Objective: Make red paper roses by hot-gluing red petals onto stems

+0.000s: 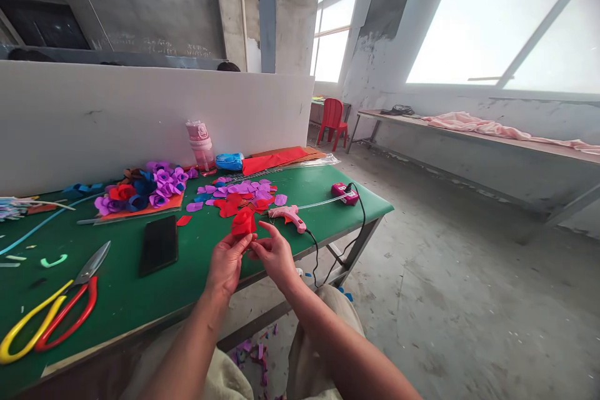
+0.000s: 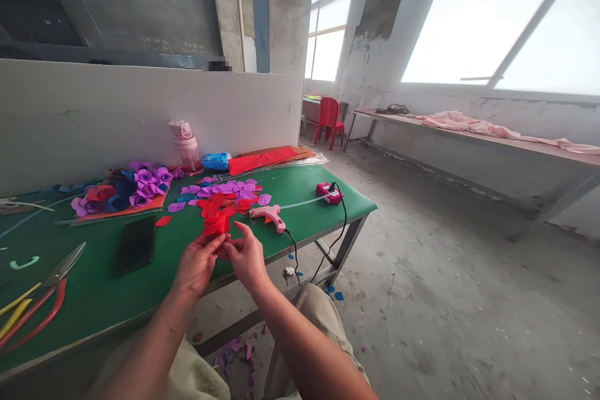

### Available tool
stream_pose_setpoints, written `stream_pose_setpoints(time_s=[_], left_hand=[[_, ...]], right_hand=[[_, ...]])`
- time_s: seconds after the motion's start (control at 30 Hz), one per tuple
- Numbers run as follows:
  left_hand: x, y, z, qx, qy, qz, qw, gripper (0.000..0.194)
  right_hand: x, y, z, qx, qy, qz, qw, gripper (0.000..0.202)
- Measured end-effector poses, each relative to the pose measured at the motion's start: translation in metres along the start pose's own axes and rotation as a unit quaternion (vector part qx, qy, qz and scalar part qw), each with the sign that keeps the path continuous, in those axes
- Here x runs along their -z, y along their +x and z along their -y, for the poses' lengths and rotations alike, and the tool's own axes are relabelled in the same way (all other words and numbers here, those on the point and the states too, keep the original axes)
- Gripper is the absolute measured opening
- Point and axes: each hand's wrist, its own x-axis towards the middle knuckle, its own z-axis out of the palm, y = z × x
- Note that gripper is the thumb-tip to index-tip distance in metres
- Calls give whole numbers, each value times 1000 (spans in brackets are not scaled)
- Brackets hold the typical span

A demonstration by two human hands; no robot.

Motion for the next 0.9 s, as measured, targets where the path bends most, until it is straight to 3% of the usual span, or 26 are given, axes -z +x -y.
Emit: stream_pose_setpoints(time_s=[0.17, 0.33, 0.4, 0.47, 0.6, 0.73, 0.9], left_hand=[[2, 0, -2, -17, 2, -8, 1000, 30], [7, 0, -9, -25, 4, -20, 999, 29], [9, 1, -12, -22, 1, -25, 999, 29], [11, 3, -15, -19, 1, -28, 999, 29], [15, 8, -12, -17, -6, -28, 999, 32], [18, 12, -7, -7, -23, -22, 999, 29], [23, 12, -13, 22, -66, -41, 997, 26]], right_hand=[[5, -5, 1, 27, -39, 3, 999, 45], [57, 12, 16, 129, -211, -115, 962, 26], [81, 28, 21, 98, -280, -143, 944, 27], [98, 45, 23, 19, -385, -114, 916, 30], [104, 69, 13, -49, -474, -70, 877, 16], [100, 80, 3, -72, -452, -64, 887, 12], [94, 73, 8, -75, -331, -53, 939, 11]])
